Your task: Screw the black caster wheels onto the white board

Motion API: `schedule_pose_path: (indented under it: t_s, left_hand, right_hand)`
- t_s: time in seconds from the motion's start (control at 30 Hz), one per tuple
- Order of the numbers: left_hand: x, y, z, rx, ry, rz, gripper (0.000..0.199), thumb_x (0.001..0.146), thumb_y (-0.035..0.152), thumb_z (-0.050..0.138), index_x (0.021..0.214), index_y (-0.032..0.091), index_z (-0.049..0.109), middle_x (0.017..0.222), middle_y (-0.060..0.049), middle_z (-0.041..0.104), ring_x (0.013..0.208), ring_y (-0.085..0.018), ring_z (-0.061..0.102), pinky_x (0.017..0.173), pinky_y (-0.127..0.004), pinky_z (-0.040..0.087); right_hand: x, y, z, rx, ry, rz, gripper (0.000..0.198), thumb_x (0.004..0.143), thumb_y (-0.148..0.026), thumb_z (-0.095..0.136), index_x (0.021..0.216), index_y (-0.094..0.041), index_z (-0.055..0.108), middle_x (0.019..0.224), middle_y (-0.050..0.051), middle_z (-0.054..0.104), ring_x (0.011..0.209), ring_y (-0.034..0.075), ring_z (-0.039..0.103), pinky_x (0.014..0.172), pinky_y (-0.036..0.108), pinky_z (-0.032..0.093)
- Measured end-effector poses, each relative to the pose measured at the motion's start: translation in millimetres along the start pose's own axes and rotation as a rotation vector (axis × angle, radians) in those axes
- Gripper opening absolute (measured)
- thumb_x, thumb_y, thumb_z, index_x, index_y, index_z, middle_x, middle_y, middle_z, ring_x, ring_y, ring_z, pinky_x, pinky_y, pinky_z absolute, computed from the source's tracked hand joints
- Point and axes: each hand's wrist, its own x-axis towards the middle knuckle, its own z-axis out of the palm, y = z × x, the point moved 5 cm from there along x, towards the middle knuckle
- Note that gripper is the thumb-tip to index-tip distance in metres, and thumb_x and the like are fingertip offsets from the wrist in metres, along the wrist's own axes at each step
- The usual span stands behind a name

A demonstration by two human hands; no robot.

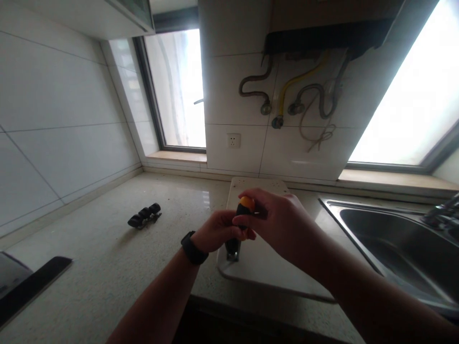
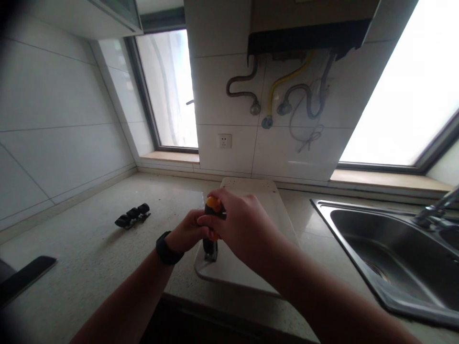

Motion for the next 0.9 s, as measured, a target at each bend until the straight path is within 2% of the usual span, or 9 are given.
schedule_pose_path:
  t_s: [0.13,0.27,0.33,0.4,0.47,0.53,0.6,0.73,0.9]
  left_hand:
    - [3,-3,-3,-0.014,-0.009,-0.025,0.037,0.077,0.047,0.085,0.090,0.014,0.075,0.087,-0.009,0.077,0.083,-0.021,0.073,0.080,-0.034,0.056]
    - [-7,3,-11,0.126,0.101,0.052,0.040,0.076,0.044,0.086,0.106,0.019,0.074,0.104,-0.009,0.075,0.097,-0.024,0.070,0.087,-0.037,0.054]
    - [-18,-1,-23,0.228,0.298,0.122,0.041,0.084,0.049,0.077,0.114,0.021,0.070,0.115,-0.010,0.072,0.109,-0.027,0.065,0.098,-0.041,0.049]
    - [-33,-17,-39,0.300,0.583,0.113,0.036,0.096,0.050,0.059,0.118,0.022,0.067,0.123,-0.010,0.069,0.118,-0.027,0.060,0.105,-0.043,0.043]
    - [-51,-45,-50,0.257,0.845,0.003,0.034,0.100,0.047,0.051,0.118,0.022,0.064,0.128,-0.011,0.065,0.125,-0.027,0.056,0.106,-0.042,0.041]
    - [-65,-77,-49,0.028,0.966,-0.135,0.038,0.098,0.049,0.049,0.123,0.022,0.061,0.133,-0.012,0.062,0.129,-0.028,0.053,0.104,-0.041,0.042]
    - [-71,-97,-36,-0.096,0.934,-0.209,0.045,0.094,0.050,0.053,0.127,0.020,0.059,0.124,-0.014,0.066,0.118,-0.030,0.061,0.095,-0.041,0.048]
    - [-67,-103,2,-0.472,0.672,-0.241,0.042,0.087,0.043,0.066,0.119,0.016,0.064,0.095,-0.008,0.072,0.083,-0.024,0.068,0.076,-0.035,0.051]
    - [-64,-96,18,-0.703,0.648,-0.219,0.033,0.088,0.033,0.066,0.117,0.017,0.064,0.092,-0.005,0.072,0.078,-0.020,0.068,0.072,-0.032,0.051]
  right_hand:
    - [4,2,1,0.097,-0.061,-0.092,0.039,0.083,-0.036,0.078,0.118,-0.023,0.069,0.098,0.005,0.075,0.085,0.021,0.070,0.074,0.034,0.053]
    - [8,11,5,0.439,-0.302,-0.202,0.043,0.094,-0.032,0.066,0.136,-0.024,0.058,0.121,0.009,0.070,0.105,0.020,0.070,0.088,0.035,0.057]
    - [8,15,6,0.531,-0.402,-0.244,0.047,0.094,-0.028,0.067,0.139,-0.025,0.055,0.127,0.009,0.068,0.115,0.021,0.067,0.097,0.038,0.056]
    - [8,16,9,0.602,-0.481,-0.278,0.050,0.093,-0.023,0.068,0.141,-0.025,0.053,0.132,0.010,0.065,0.123,0.021,0.064,0.105,0.040,0.053]
    - [7,15,14,0.701,-0.571,-0.284,0.052,0.093,-0.020,0.067,0.142,-0.024,0.050,0.136,0.012,0.063,0.129,0.021,0.060,0.106,0.040,0.052]
    - [7,13,18,0.799,-0.627,-0.256,0.049,0.092,-0.017,0.066,0.138,-0.023,0.051,0.132,0.012,0.064,0.126,0.020,0.062,0.101,0.039,0.055]
    - [9,11,20,0.808,-0.601,-0.209,0.039,0.090,-0.016,0.067,0.127,-0.020,0.056,0.122,0.010,0.067,0.117,0.020,0.066,0.097,0.038,0.057]
    - [7,6,17,0.674,-0.456,-0.158,0.026,0.087,-0.014,0.067,0.112,-0.018,0.058,0.107,0.006,0.066,0.101,0.019,0.068,0.090,0.039,0.059]
    - [-2,6,16,0.534,-0.326,-0.140,0.027,0.089,-0.017,0.066,0.115,-0.021,0.060,0.105,0.005,0.068,0.098,0.018,0.068,0.087,0.034,0.058]
